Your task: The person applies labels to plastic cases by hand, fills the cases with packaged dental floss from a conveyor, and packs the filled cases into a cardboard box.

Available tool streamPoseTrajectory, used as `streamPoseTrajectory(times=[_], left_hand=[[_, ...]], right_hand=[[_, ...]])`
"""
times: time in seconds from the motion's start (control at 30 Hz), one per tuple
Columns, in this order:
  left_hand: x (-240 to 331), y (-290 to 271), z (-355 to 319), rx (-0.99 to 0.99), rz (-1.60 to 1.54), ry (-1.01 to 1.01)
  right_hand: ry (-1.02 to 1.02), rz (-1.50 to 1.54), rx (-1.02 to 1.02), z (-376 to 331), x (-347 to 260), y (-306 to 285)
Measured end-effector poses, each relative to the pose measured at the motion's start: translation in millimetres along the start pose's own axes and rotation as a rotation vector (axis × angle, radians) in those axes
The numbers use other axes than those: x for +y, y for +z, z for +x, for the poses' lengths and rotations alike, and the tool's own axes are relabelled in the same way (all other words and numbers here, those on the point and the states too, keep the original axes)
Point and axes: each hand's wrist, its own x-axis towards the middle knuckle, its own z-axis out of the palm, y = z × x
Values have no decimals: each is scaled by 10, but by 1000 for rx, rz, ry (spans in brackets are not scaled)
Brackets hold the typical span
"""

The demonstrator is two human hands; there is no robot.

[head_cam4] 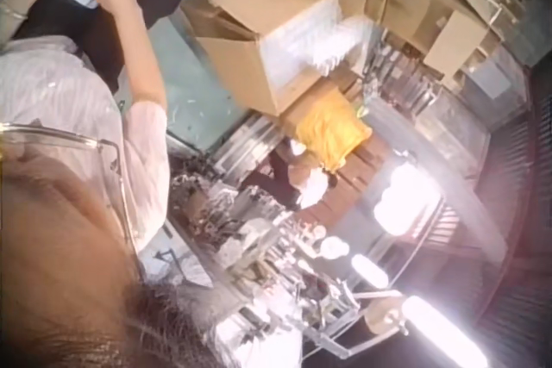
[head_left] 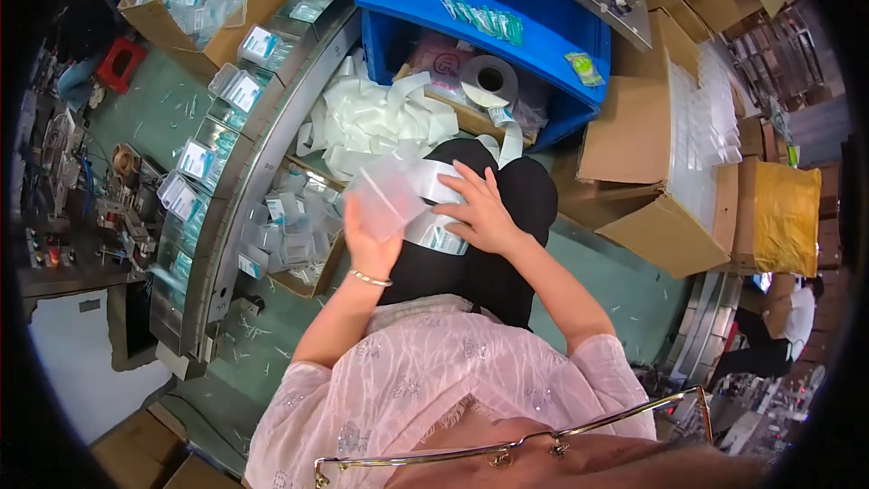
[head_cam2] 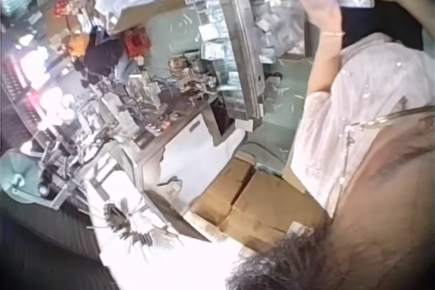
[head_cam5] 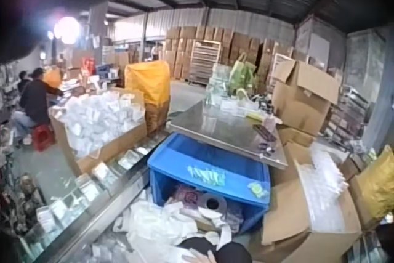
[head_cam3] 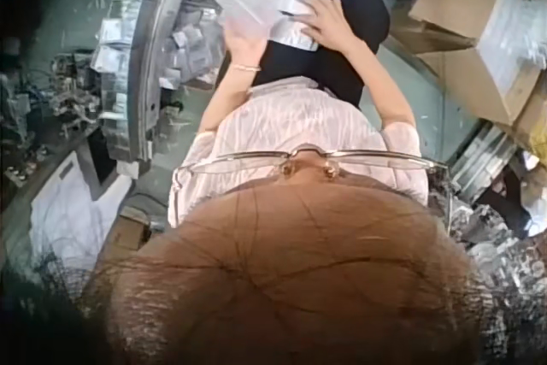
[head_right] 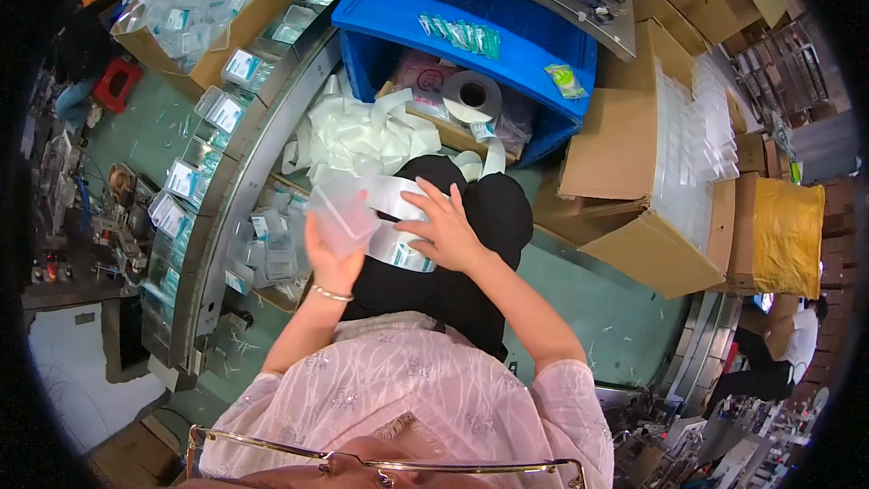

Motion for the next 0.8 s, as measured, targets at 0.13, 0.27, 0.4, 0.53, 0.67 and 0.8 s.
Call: streamPoseTrajectory(times=[0.13,0.27,0.4,0.53,0.67,0.8], left_hand=[[-233,-46,147,0,-49,-145],[-222,-155,185,-90,-134,-196],[-106,-262,141,-56,-168,-189],[-105,-167,130,13,-89,-207],[-99,-106,116,85,-36,-167],[95,-169,202,-237,181,-97]], right_hand=[[9,-11,-116,109,109,-169],[-157,-30,-173,231,148,-147],[-369,47,93,178,136,34],[-363,74,203,-207,12,27],[-121,432,456,-963,-74,45],[123,571,675,-1236,-309,-97]])
